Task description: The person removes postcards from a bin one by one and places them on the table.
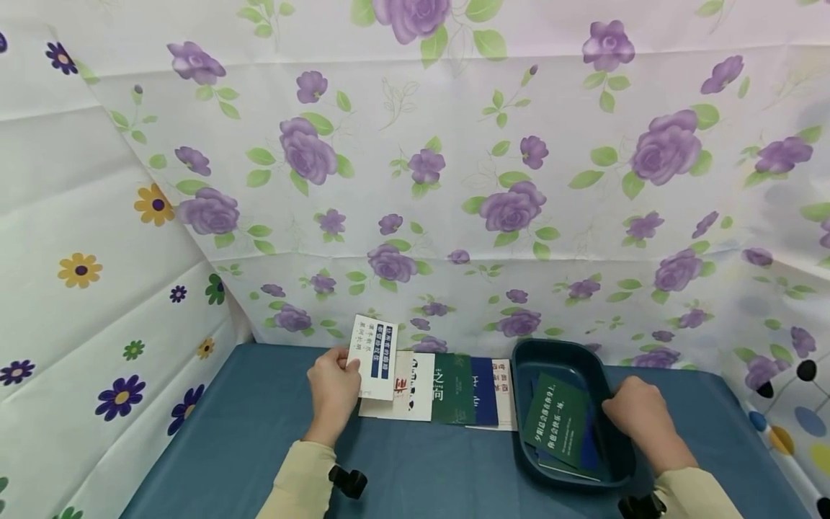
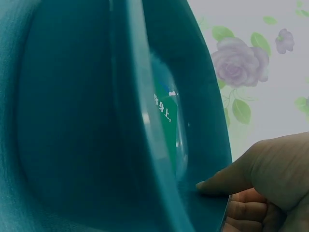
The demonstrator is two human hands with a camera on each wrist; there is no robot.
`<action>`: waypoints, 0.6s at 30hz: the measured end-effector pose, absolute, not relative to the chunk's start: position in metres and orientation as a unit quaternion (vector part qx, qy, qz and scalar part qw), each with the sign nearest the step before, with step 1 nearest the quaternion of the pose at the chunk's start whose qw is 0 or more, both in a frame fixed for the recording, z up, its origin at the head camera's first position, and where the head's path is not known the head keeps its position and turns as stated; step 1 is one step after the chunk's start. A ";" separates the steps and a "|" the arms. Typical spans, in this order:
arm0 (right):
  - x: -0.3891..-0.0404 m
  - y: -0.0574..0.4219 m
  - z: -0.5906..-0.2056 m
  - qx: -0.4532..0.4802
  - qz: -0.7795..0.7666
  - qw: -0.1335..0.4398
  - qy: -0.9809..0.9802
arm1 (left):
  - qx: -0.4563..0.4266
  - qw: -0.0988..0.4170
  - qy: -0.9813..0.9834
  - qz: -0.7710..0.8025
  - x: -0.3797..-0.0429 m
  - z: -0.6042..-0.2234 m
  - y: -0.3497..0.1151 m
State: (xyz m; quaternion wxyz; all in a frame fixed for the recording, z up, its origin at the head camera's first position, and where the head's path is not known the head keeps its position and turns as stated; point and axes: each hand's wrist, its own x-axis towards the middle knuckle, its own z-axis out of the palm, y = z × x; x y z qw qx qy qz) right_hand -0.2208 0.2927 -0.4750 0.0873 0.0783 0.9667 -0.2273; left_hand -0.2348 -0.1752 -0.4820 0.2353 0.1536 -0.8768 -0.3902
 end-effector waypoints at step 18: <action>-0.219 0.288 -0.473 0.083 -0.225 0.072 0.968 | 0.193 0.142 -0.892 -0.382 -0.244 -0.514 -0.183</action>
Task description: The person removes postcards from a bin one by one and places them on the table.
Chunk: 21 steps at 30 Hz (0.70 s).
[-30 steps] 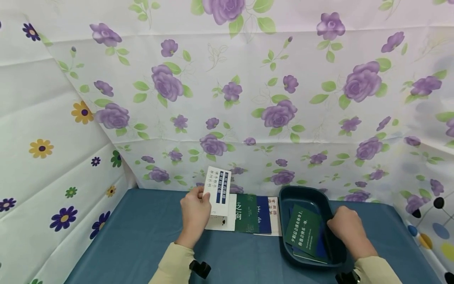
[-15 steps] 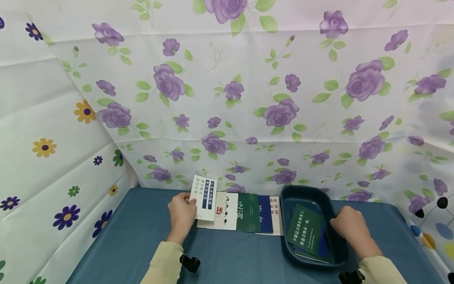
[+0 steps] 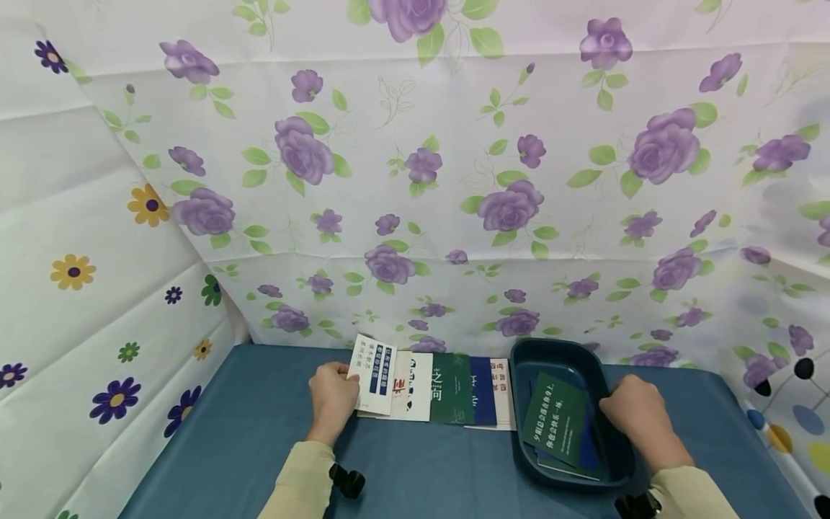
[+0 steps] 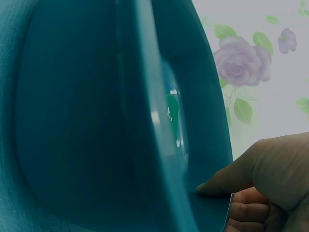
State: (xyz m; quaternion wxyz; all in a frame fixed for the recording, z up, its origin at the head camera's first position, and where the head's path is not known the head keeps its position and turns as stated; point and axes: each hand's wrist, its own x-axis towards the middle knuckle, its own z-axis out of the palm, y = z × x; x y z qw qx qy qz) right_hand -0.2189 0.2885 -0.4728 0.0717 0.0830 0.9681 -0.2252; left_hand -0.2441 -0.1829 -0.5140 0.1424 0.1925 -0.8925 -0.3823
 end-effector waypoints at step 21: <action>-0.219 0.286 -0.475 0.091 -0.208 0.056 0.972 | 0.173 0.161 -0.915 -0.326 -0.247 -0.529 -0.185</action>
